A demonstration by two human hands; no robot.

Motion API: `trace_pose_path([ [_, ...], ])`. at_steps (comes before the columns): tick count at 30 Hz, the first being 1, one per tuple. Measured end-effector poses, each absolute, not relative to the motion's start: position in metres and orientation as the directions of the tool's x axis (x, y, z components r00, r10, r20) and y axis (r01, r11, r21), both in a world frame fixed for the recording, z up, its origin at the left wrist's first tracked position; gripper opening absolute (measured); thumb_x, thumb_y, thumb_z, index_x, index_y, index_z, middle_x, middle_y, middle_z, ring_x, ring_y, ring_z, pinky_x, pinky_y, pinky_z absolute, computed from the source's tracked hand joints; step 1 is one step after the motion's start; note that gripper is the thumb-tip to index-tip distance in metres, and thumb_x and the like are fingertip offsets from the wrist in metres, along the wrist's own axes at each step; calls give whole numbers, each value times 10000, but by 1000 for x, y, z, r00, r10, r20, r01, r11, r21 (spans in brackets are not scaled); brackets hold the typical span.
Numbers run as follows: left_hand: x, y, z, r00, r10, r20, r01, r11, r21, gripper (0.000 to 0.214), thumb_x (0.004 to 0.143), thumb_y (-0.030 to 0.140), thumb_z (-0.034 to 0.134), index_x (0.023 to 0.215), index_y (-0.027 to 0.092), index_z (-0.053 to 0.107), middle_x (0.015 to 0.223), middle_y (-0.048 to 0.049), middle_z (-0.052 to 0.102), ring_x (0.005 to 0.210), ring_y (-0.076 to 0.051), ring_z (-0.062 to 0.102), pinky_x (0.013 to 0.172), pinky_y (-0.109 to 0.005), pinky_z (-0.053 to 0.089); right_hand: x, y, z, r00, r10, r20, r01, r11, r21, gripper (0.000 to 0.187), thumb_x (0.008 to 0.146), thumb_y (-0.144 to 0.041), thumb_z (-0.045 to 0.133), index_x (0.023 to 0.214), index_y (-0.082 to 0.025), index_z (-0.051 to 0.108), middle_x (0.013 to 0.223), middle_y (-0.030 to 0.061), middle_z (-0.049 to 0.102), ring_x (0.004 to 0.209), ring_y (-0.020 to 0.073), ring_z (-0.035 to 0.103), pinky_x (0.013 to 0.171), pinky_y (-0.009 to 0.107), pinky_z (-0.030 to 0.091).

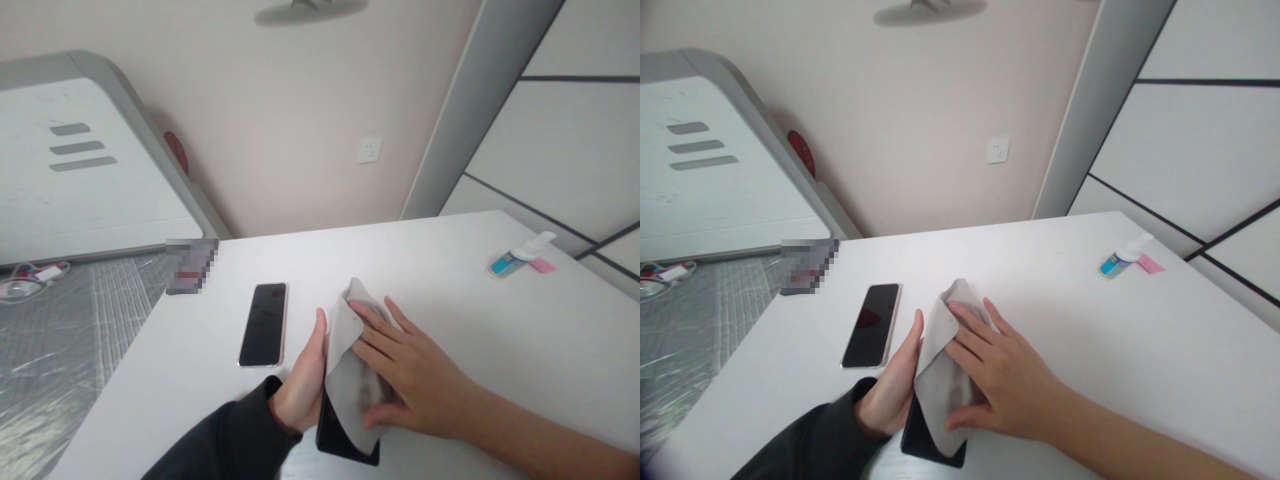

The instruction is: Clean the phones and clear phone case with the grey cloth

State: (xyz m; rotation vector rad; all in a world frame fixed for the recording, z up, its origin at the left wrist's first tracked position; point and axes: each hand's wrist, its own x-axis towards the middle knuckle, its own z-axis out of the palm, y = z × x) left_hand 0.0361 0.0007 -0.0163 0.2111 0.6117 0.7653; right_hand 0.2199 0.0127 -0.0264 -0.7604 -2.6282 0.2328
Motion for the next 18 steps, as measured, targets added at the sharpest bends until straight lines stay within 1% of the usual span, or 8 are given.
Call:
trace_pose_path([
  [3,32,3,-18,606,619,-499,-543,781,310,885,975,735,197,1391,65,599,1145,-221,746,1053,-336,725,984,-440,516,214,4,-30,-871,397,290,307,900,-310,724,879,-762,540,1231,-144,674,1239,136,747,1468,317,431,1262,555,226],
  [5,31,5,-18,610,614,-501,-553,783,286,908,967,746,187,1378,52,604,1139,-233,743,1041,-343,727,971,-447,520,212,2,-31,-887,359,288,265,910,-319,671,911,-738,516,1231,-168,669,1229,115,756,1455,291,456,1267,533,225],
  [8,33,7,-14,569,681,-461,-611,725,318,814,1007,672,193,1398,79,591,1150,-213,745,1054,-329,726,992,-444,507,215,8,-31,-834,471,287,383,870,-311,706,907,-781,440,1203,-184,675,1247,143,743,1463,327,440,1247,630,193],
  [11,36,7,-8,515,726,-455,-636,680,365,750,1018,649,237,1415,116,583,1154,-185,751,1055,-317,724,1002,-438,498,221,18,-29,-737,619,272,556,784,-275,784,899,-800,411,1243,-143,663,1337,214,680,1470,398,407,1199,727,185],
  [13,34,6,-7,496,727,-474,-632,677,376,740,1010,659,275,1411,121,590,1117,-175,759,1001,-312,733,968,-430,511,222,19,-26,-728,633,265,574,773,-270,822,892,-807,420,1286,-121,645,1357,227,665,1470,413,401,1202,732,163],
  [14,33,6,-8,497,719,-486,-627,685,371,748,1004,669,290,1400,115,598,1072,-172,766,944,-304,739,927,-419,525,221,17,-23,-749,606,269,541,793,-281,841,880,-817,430,1297,-116,639,1338,218,680,1468,411,404,1214,718,146],
  [16,28,6,-12,517,684,-515,-610,716,339,778,981,703,322,1361,97,625,932,-152,767,770,-266,728,791,-372,544,219,10,-16,-836,485,257,406,862,-304,802,891,-788,477,1316,-125,629,1306,181,709,1464,372,425,1252,645,144],
  [18,25,5,-17,566,624,-538,-581,766,277,834,936,764,362,1308,78,656,758,-109,731,572,-206,651,624,-308,509,216,2,-7,-919,336,206,262,911,-318,620,956,-638,541,1330,-151,622,1320,134,713,1458,297,451,1276,530,195],
])
